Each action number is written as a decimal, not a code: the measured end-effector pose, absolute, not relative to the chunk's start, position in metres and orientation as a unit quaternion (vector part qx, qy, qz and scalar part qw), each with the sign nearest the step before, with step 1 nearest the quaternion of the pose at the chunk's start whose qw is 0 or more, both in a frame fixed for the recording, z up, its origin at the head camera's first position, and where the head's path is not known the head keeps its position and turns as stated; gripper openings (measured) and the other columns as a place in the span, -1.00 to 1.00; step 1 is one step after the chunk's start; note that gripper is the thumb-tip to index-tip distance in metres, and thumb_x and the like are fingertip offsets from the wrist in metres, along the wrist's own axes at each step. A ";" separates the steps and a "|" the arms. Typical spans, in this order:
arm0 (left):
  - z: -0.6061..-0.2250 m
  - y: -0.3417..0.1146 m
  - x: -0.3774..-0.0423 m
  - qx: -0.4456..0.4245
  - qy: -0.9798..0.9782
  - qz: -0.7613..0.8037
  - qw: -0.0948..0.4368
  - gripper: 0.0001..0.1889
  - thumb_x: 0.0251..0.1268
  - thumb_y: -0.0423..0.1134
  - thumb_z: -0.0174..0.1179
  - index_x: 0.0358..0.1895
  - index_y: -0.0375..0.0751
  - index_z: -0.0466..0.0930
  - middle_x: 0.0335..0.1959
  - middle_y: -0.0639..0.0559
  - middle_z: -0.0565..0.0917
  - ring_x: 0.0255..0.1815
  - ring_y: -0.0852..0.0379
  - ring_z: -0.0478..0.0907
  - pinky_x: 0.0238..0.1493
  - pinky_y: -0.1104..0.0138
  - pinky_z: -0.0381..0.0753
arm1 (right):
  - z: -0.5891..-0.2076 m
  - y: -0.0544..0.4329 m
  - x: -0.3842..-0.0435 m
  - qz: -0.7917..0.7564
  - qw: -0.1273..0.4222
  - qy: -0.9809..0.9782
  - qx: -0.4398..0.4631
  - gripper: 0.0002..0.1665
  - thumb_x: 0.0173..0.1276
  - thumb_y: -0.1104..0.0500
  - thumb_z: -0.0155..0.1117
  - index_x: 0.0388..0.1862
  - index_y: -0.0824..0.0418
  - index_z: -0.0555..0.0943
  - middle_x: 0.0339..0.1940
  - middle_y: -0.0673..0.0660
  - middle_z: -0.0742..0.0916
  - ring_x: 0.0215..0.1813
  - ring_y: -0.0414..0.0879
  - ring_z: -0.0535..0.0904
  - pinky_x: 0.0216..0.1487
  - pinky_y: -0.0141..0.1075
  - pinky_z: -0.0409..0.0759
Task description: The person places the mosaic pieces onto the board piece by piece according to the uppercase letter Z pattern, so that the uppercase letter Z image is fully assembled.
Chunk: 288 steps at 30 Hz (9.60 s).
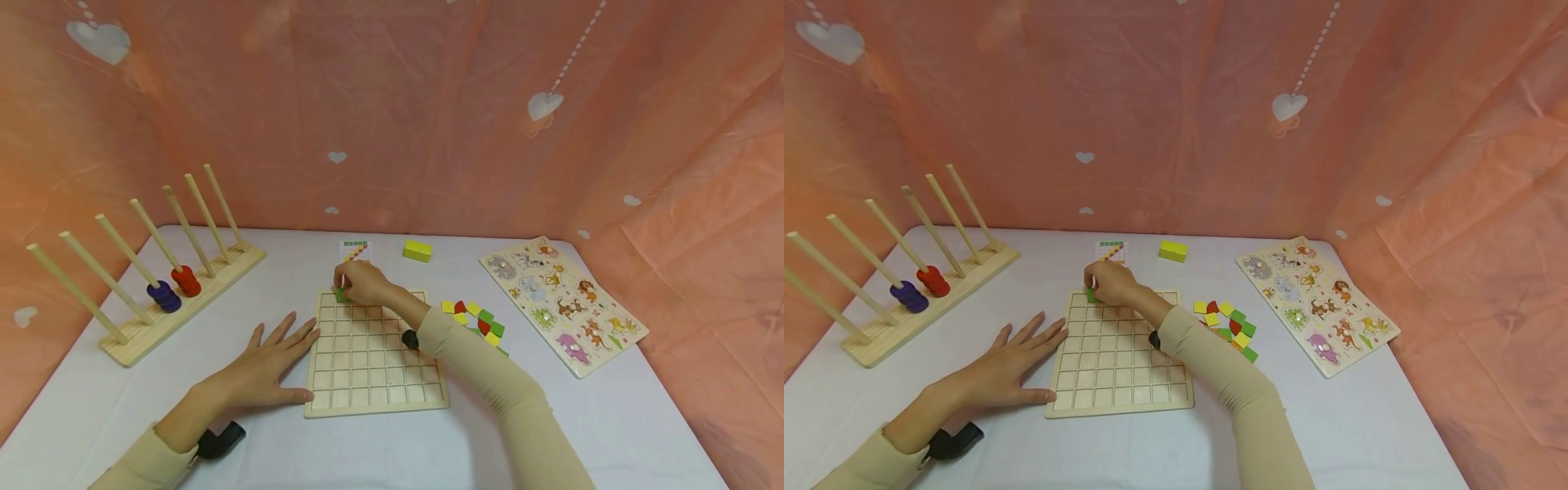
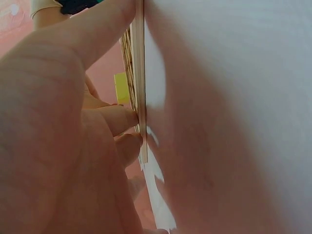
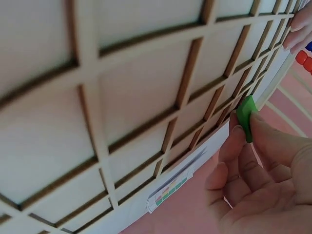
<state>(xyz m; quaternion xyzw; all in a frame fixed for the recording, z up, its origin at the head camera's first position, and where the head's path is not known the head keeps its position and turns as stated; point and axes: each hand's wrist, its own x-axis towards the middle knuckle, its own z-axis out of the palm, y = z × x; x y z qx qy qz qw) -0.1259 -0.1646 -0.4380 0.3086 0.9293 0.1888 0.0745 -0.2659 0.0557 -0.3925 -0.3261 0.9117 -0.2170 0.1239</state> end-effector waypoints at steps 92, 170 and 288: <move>-0.435 -0.161 -0.124 0.302 0.931 0.191 0.081 0.08 0.10 0.41 0.25 0.55 -0.24 0.15 0.60 -0.15 0.07 0.59 -0.34 -0.25 0.30 -0.50 -0.24 | -0.391 0.308 -0.205 -0.348 0.084 0.914 -0.190 -0.86 0.19 0.49 0.37 -0.29 0.44 0.59 -0.42 0.15 0.61 -0.37 -0.06 0.44 -0.40 -0.38 0.46; -0.434 -0.163 -0.124 0.296 0.930 0.195 0.094 0.09 0.10 0.42 0.23 0.56 -0.23 0.13 0.61 -0.13 0.04 0.59 -0.36 -0.25 0.29 -0.51 -0.25 | -0.388 0.248 -0.234 -0.256 0.094 0.945 -0.180 -0.79 0.32 0.31 0.34 -0.12 0.42 0.65 -0.29 0.20 0.63 -0.23 0.05 0.50 -0.18 -0.14 0.53; -0.434 -0.164 -0.125 0.361 0.912 0.190 0.035 0.02 0.04 0.38 0.33 0.41 -0.36 0.38 0.51 -0.26 0.26 0.54 -0.29 0.09 0.38 -0.34 0.02 | -0.390 0.315 -0.188 -0.298 0.190 0.911 -0.214 -0.78 0.16 0.35 0.48 -0.30 0.36 0.59 -0.43 0.07 0.57 -0.34 -0.09 0.42 -0.35 -0.36 0.44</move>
